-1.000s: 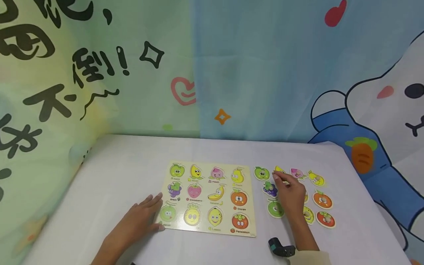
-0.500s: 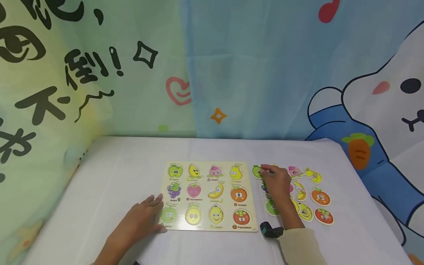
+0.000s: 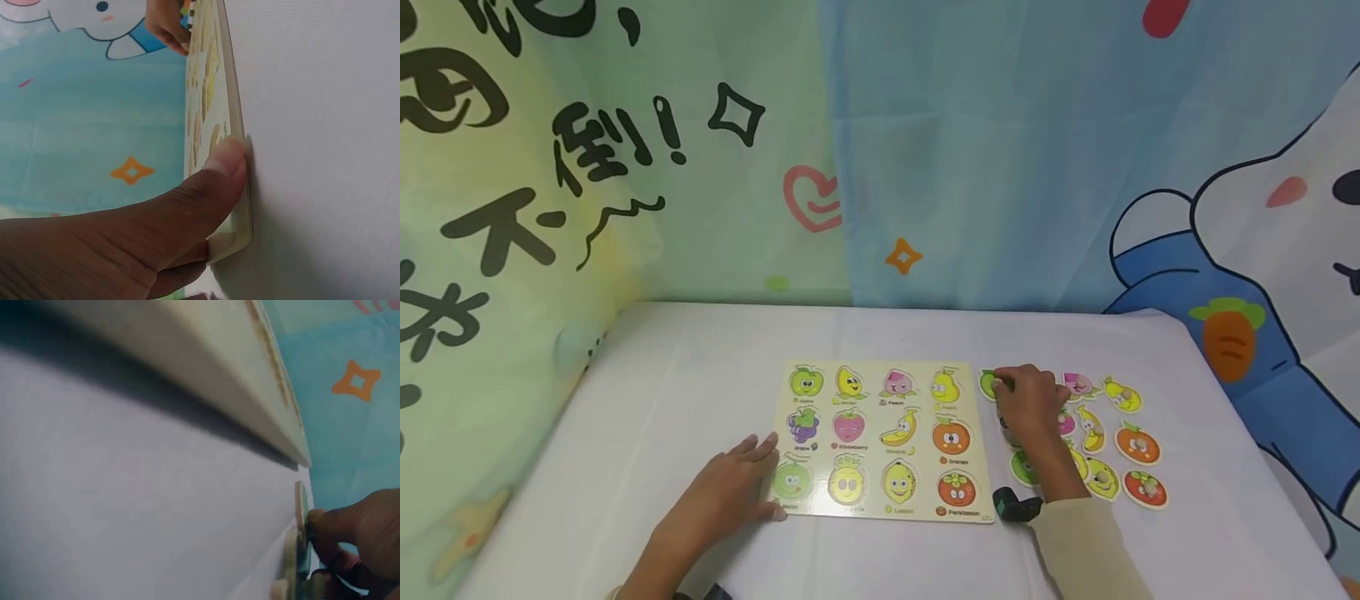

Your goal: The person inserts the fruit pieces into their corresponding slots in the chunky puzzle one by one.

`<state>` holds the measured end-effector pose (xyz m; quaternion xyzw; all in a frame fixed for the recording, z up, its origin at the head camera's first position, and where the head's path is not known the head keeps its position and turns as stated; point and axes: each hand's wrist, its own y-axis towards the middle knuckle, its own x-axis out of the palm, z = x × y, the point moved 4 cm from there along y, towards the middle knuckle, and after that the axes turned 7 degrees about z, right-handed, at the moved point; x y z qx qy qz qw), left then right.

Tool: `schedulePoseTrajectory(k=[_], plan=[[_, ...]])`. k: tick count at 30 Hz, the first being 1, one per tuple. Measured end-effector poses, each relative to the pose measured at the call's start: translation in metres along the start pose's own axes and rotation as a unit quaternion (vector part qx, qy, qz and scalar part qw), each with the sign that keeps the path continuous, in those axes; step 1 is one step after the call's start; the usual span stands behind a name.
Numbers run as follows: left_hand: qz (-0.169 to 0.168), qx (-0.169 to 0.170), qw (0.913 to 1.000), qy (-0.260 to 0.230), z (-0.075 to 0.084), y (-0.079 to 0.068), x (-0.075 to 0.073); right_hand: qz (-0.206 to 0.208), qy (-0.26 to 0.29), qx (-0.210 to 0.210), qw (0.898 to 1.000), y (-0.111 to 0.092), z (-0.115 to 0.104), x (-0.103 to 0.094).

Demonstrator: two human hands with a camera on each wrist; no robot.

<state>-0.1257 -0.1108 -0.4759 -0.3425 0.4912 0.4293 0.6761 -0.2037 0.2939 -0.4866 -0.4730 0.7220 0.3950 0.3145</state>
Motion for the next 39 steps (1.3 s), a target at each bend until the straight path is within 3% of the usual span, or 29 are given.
schedulePoseTrajectory(k=[8, 15, 24, 32, 39], plan=[[0.004, -0.001, 1.0000, 0.003, 0.007, 0.001, 0.000, -0.038, -0.028, 0.017, 0.999, 0.002, -0.003, -0.005], [-0.003, 0.005, 1.0000, 0.007, 0.010, 0.003, 0.003, -0.012, -0.024, 0.026, 0.999, 0.003, -0.012, -0.013], [0.003, -0.001, 0.9998, 0.018, 0.012, 0.004, 0.004, 0.019, 0.072, 0.017, 0.997, 0.009, -0.042, -0.010], [-0.005, -0.019, 0.9968, 0.077, 0.022, 0.005, 0.003, -0.005, 0.154, 0.022, 0.988, 0.006, -0.059, 0.010], [-0.012, -0.033, 0.9944, 0.100, 0.030, 0.007, -0.004, -0.026, 0.214, 0.041, 0.976, 0.001, -0.083, 0.029]])
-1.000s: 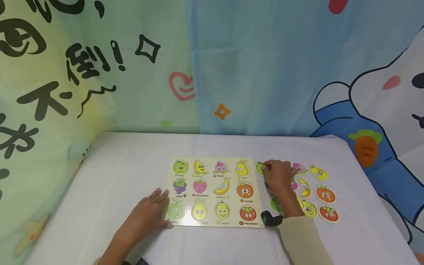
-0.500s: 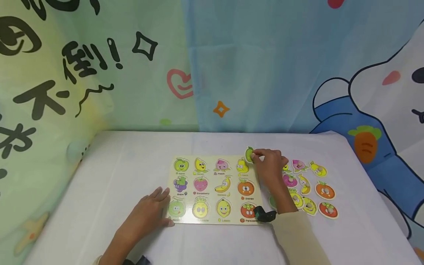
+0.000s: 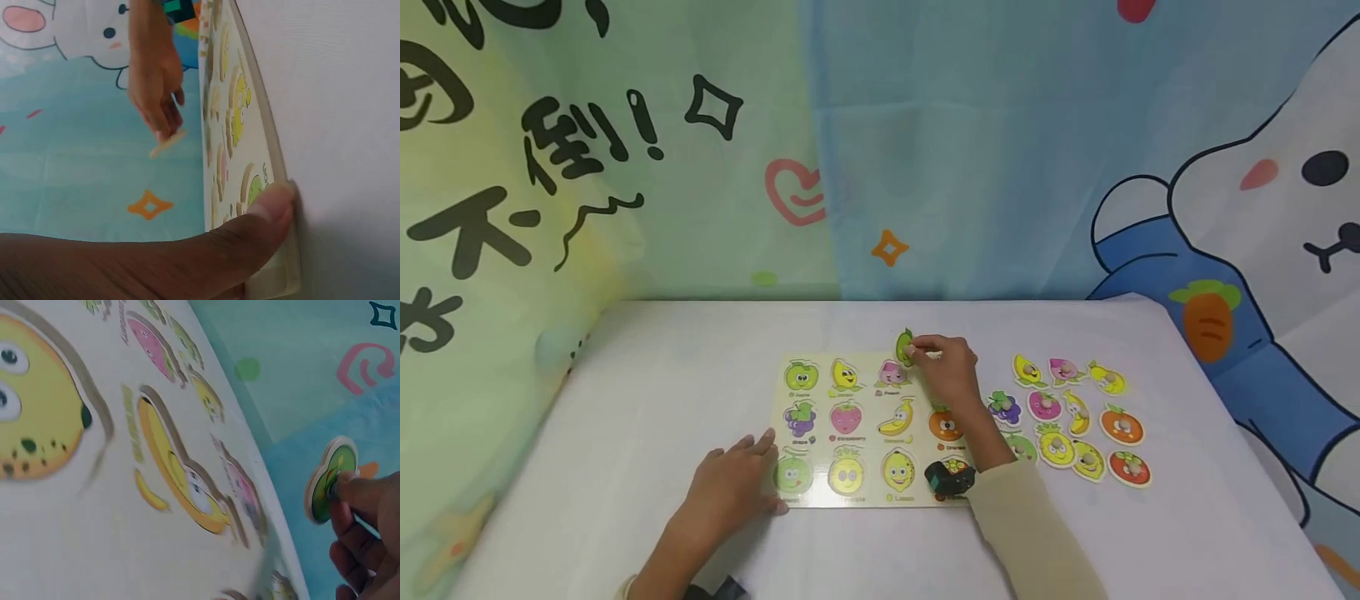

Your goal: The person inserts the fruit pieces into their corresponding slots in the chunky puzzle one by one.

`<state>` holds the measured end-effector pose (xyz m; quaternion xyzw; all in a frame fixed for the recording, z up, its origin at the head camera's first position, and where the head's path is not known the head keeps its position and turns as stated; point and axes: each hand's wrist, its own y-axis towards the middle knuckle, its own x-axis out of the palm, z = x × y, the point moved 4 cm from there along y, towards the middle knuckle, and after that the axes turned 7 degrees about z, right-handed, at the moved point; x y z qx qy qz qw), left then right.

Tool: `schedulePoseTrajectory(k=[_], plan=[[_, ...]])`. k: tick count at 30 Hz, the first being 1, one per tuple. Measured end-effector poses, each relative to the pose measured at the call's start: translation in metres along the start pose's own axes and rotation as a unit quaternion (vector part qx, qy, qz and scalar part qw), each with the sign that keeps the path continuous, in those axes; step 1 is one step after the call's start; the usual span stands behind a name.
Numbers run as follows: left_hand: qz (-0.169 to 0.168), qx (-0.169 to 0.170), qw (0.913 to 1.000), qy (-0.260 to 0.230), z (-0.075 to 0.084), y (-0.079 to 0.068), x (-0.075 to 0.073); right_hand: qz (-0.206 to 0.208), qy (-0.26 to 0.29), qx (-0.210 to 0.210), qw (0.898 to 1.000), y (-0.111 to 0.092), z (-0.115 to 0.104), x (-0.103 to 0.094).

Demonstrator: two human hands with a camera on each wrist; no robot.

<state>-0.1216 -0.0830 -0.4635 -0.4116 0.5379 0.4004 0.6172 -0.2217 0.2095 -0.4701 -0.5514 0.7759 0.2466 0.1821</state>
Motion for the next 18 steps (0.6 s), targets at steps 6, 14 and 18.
schedulePoseTrajectory(k=[6, 14, 18], plan=[[-0.007, 0.005, 0.9999, -0.011, 0.000, 0.001, -0.002, -0.035, 0.046, 0.002, 0.998, -0.004, -0.011, 0.029], [-0.009, 0.007, 0.9992, -0.038, -0.003, 0.002, 0.002, -0.074, 0.066, -0.005, 0.995, -0.007, -0.031, 0.072], [-0.016, 0.007, 0.9972, -0.072, -0.003, 0.003, 0.003, -0.093, 0.067, 0.000, 0.993, -0.009, -0.039, 0.089]])
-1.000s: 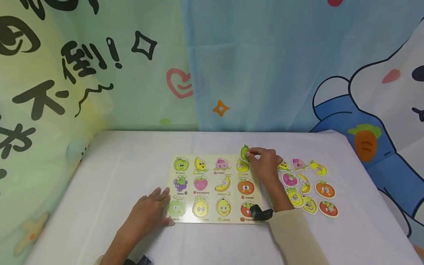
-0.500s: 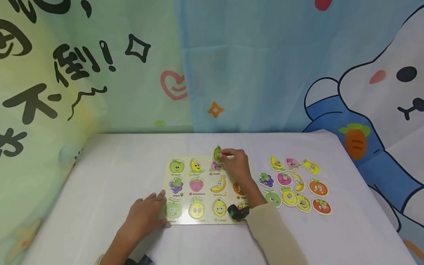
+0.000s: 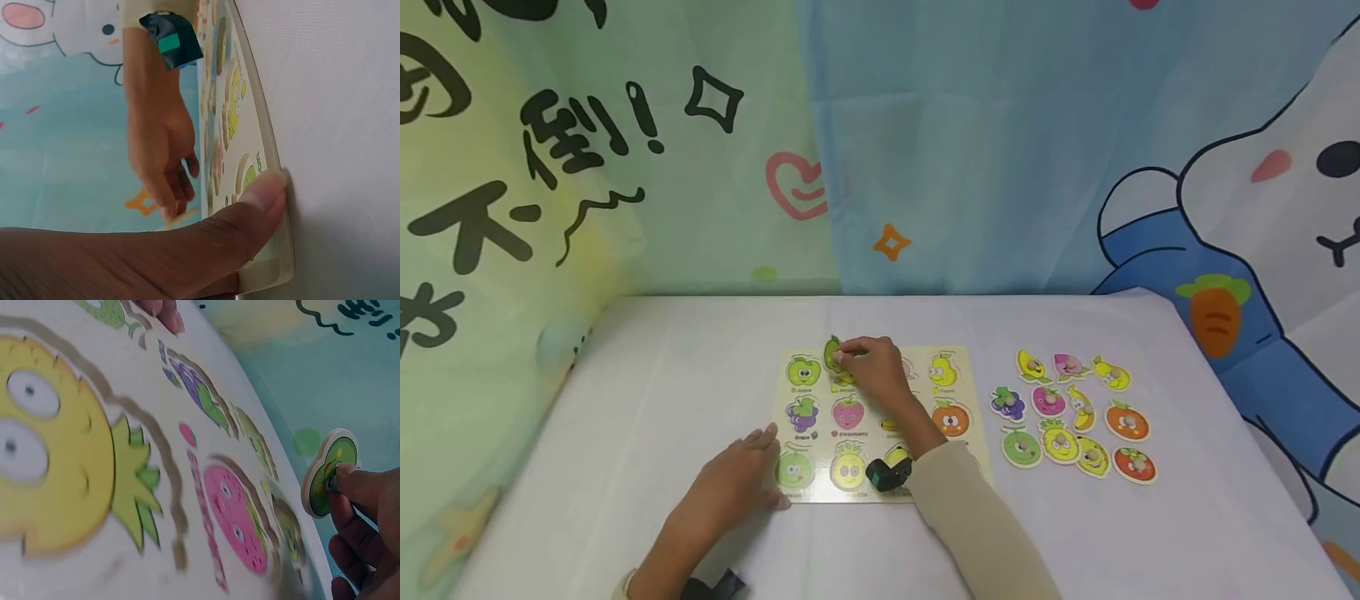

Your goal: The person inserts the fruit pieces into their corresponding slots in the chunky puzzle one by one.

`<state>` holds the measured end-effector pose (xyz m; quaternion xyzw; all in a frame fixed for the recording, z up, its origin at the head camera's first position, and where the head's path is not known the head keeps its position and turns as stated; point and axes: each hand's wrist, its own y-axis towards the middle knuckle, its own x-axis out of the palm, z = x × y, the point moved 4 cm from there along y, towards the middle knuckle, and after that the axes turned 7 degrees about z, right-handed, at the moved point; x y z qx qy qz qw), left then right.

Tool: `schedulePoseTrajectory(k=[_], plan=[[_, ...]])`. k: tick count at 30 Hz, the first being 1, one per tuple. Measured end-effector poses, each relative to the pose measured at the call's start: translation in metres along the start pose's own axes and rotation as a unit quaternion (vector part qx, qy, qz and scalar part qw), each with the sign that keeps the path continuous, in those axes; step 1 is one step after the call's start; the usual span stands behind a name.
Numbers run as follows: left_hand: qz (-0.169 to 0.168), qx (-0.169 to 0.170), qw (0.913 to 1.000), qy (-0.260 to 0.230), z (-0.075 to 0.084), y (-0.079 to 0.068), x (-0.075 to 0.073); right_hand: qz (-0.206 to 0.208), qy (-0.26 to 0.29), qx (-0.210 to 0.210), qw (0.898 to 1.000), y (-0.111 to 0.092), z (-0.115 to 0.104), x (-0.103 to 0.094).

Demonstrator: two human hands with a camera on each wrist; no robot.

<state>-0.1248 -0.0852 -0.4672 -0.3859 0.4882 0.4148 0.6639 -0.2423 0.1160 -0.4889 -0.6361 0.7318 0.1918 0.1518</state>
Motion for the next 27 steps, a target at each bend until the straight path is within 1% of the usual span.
schedulePoseTrajectory(k=[3, 7, 11, 14, 19, 23, 27], plan=[[-0.003, -0.004, 0.9998, -0.019, -0.001, 0.001, 0.002, -0.013, 0.002, -0.008, 1.000, 0.000, -0.005, 0.011], [-0.004, -0.001, 0.9996, -0.026, -0.002, 0.001, 0.002, -0.019, -0.005, -0.020, 1.000, 0.002, -0.012, 0.022], [-0.003, 0.008, 0.9995, -0.030, -0.004, 0.001, 0.002, -0.024, -0.036, -0.028, 0.999, 0.004, -0.015, 0.033], [-0.001, 0.016, 0.9994, -0.032, -0.006, 0.001, 0.002, -0.027, -0.070, -0.036, 0.997, 0.005, -0.016, 0.039], [0.005, 0.028, 0.9991, -0.033, -0.006, 0.002, 0.002, -0.025, -0.104, -0.068, 0.992, 0.005, -0.019, 0.045], [0.009, 0.027, 0.9990, -0.034, -0.006, 0.001, 0.001, -0.030, -0.122, -0.096, 0.987, 0.005, -0.025, 0.050], [0.008, 0.025, 0.9992, -0.031, -0.005, 0.000, 0.000, -0.033, -0.145, -0.101, 0.984, 0.005, -0.028, 0.054]])
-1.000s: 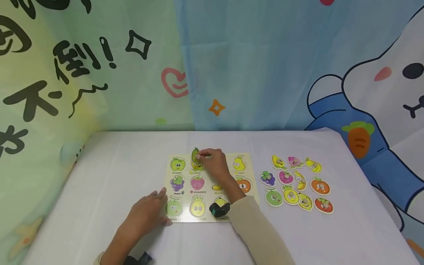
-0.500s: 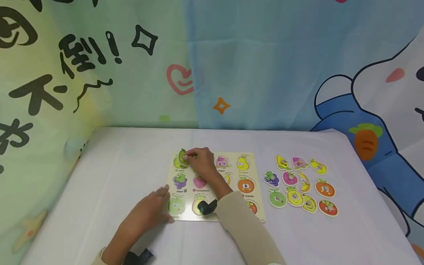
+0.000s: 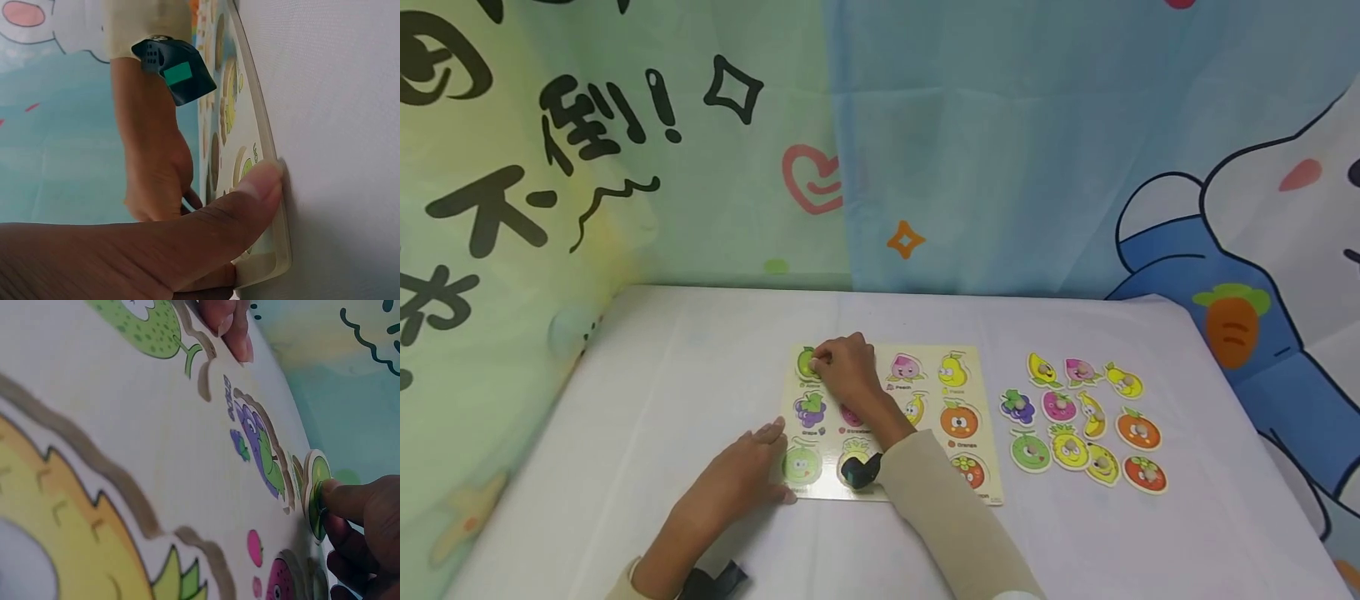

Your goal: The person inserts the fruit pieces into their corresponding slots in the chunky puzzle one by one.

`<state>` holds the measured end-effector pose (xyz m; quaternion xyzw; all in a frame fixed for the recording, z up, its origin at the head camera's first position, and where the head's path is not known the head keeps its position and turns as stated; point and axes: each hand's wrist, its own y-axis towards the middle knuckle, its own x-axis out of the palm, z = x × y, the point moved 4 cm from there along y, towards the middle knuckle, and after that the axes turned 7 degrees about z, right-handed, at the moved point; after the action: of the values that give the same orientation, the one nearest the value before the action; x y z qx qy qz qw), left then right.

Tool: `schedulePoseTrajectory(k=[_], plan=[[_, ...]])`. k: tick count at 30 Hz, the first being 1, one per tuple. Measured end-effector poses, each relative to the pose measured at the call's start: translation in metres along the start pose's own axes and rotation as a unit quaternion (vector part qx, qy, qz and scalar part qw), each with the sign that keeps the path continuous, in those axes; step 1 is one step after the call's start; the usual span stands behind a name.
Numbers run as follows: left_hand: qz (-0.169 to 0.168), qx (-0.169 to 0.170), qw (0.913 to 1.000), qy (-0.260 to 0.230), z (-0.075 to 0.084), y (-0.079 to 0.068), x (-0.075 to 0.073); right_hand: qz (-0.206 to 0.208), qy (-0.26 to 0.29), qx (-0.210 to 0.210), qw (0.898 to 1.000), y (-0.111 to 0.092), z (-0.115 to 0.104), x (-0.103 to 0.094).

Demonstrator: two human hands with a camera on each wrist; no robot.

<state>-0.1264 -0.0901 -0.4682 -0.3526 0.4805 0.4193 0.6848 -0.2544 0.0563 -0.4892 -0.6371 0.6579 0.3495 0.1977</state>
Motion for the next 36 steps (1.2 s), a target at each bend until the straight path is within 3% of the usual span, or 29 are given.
schedulePoseTrajectory(k=[11, 16, 27, 36], plan=[[0.004, 0.013, 0.9997, 0.020, 0.002, 0.002, 0.002, 0.001, -0.090, -0.019, 0.996, 0.002, -0.004, 0.007], [0.000, 0.005, 0.9998, 0.021, 0.001, 0.003, 0.001, 0.005, -0.103, -0.034, 0.994, 0.000, -0.010, 0.006], [-0.002, -0.008, 0.9999, 0.010, 0.000, 0.000, -0.001, -0.011, -0.111, -0.027, 0.993, -0.003, -0.015, 0.010], [-0.004, -0.006, 0.9999, 0.009, 0.000, -0.001, 0.000, -0.033, -0.069, -0.003, 0.997, -0.004, -0.011, 0.007]])
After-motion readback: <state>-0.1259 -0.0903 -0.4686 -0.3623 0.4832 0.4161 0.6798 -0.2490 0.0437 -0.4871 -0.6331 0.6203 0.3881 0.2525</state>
